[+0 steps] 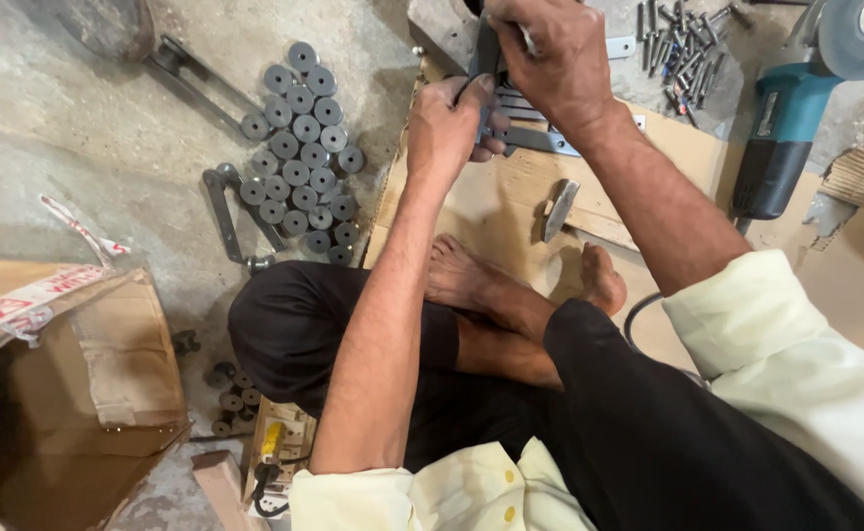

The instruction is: Assembling and finishing metal bracket components using a grinder and hammer.

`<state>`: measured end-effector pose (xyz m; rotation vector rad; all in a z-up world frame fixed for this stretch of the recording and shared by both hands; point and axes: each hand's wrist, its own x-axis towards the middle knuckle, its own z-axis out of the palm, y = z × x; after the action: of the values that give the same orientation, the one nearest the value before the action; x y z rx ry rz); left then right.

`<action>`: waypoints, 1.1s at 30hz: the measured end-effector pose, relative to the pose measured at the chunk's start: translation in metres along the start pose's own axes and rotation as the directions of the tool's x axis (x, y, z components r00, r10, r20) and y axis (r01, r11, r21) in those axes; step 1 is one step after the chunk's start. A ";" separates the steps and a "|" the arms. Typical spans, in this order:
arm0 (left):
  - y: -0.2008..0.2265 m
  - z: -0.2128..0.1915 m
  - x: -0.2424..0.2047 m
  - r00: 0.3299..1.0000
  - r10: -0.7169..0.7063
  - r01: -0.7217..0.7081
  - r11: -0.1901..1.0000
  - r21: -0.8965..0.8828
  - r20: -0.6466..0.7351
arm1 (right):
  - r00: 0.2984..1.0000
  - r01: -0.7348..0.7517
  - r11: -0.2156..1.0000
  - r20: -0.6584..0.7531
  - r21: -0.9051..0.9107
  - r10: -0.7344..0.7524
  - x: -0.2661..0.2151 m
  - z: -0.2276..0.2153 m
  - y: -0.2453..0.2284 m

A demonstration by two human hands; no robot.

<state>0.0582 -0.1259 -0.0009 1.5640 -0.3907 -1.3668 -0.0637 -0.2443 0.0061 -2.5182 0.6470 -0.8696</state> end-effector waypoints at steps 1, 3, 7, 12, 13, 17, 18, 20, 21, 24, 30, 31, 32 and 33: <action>-0.001 -0.001 0.001 1.000 0.000 0.000 1.000 0.003 0.001 | 1.000 0.002 0.999 0.014 -0.033 -0.001 -0.001 0.001 -0.002; -0.004 -0.001 0.002 1.000 0.000 0.000 1.000 0.002 0.002 | 1.000 0.006 0.998 0.031 -0.066 -0.004 -0.004 0.003 -0.001; -0.011 -0.005 0.005 1.000 0.007 -0.006 1.000 -0.025 0.015 | 0.998 0.002 0.999 -0.064 0.035 0.001 -0.006 0.007 0.001; -0.015 -0.015 0.010 0.997 0.065 -0.065 0.998 -0.009 0.046 | 0.998 0.014 0.999 -0.062 0.043 -0.012 0.000 -0.004 -0.002; -0.012 -0.019 0.014 0.995 0.078 -0.080 0.996 0.032 0.055 | 0.999 -0.005 0.992 -0.038 0.124 0.010 0.000 -0.007 -0.004; -0.004 -0.030 0.002 0.999 0.041 -0.045 0.974 0.222 0.022 | 0.997 -0.060 0.994 0.044 0.092 0.056 -0.014 -0.009 -0.004; -0.005 -0.029 0.000 0.999 0.036 -0.040 0.974 0.222 0.023 | 0.997 -0.064 0.994 0.047 0.093 0.060 -0.014 -0.009 -0.006; -0.001 -0.025 -0.001 0.943 0.300 -0.182 0.831 0.525 -0.147 | 1.000 0.010 0.992 0.004 0.126 -0.011 -0.010 -0.013 -0.010; -0.001 -0.021 0.003 0.943 0.302 -0.187 0.829 0.527 -0.141 | 1.000 0.008 0.992 -0.001 0.122 -0.008 -0.011 -0.013 -0.008; -0.006 -0.008 0.010 0.683 0.702 -0.320 0.534 0.782 -0.201 | 0.997 -0.069 0.992 0.045 0.108 0.065 -0.016 -0.010 -0.003; -0.007 0.005 0.027 0.621 0.778 -0.502 0.488 0.713 -0.095 | 0.997 -0.065 0.988 0.059 0.139 0.057 -0.012 -0.013 -0.008; -0.007 0.004 0.028 0.580 0.810 -0.521 0.445 0.728 -0.081 | 0.997 -0.049 0.993 0.061 0.110 0.042 -0.012 -0.013 -0.006; -0.008 0.004 0.028 0.542 0.838 -0.536 0.403 0.741 -0.064 | 0.997 -0.037 0.996 0.065 0.081 0.031 -0.014 -0.013 -0.005; -0.009 0.004 0.027 0.547 0.835 -0.537 0.406 0.740 -0.061 | 0.997 -0.044 0.996 0.067 0.079 0.038 -0.016 -0.014 -0.005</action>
<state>0.0600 -0.1445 -0.0230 1.8404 -1.2110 -0.1304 -0.0828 -0.2346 0.0110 -2.4420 0.6275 -0.7796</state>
